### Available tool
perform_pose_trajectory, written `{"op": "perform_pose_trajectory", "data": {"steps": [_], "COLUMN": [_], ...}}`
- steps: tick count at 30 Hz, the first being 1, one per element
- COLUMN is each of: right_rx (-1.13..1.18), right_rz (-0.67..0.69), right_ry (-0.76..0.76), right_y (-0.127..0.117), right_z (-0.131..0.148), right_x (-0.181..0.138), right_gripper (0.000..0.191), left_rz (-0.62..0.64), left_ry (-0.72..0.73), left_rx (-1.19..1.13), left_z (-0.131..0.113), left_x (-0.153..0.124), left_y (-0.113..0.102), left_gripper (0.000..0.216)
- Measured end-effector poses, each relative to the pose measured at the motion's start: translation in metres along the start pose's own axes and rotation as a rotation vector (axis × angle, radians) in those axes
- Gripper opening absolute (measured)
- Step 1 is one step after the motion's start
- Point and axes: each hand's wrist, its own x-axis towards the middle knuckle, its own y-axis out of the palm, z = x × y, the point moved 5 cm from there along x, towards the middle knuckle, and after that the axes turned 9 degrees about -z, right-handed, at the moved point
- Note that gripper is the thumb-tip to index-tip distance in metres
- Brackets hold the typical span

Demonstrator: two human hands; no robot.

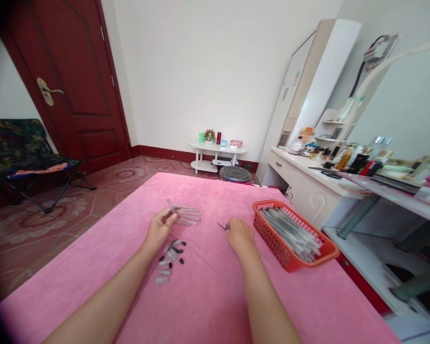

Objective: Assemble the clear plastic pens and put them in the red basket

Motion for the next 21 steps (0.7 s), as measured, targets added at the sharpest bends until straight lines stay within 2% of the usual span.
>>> {"op": "perform_pose_trajectory", "data": {"steps": [4, 7, 10, 16, 21], "right_rx": [0.457, 0.827, 1.079, 1.195, 1.258], "right_rz": [-0.103, -0.083, -0.057, -0.082, -0.103], "right_ry": [-0.169, -0.191, -0.149, -0.081, -0.037], "right_y": [-0.019, -0.027, -0.03, -0.035, -0.043], "right_z": [0.022, 0.035, 0.043, 0.05, 0.057], "right_x": [0.002, 0.0, -0.002, -0.008, -0.015], "right_gripper": [0.023, 0.035, 0.038, 0.021, 0.022], "left_rz": [0.109, 0.182, 0.224, 0.24, 0.243], "left_ry": [0.278, 0.373, 0.414, 0.438, 0.441], "left_rx": [0.326, 0.449, 0.512, 0.578, 0.596], "left_z": [-0.01, -0.015, -0.018, -0.02, -0.021], "left_x": [-0.006, -0.012, -0.015, -0.016, -0.016], "left_y": [0.006, 0.01, 0.012, 0.014, 0.014], "left_gripper": [0.027, 0.033, 0.038, 0.041, 0.043]}}
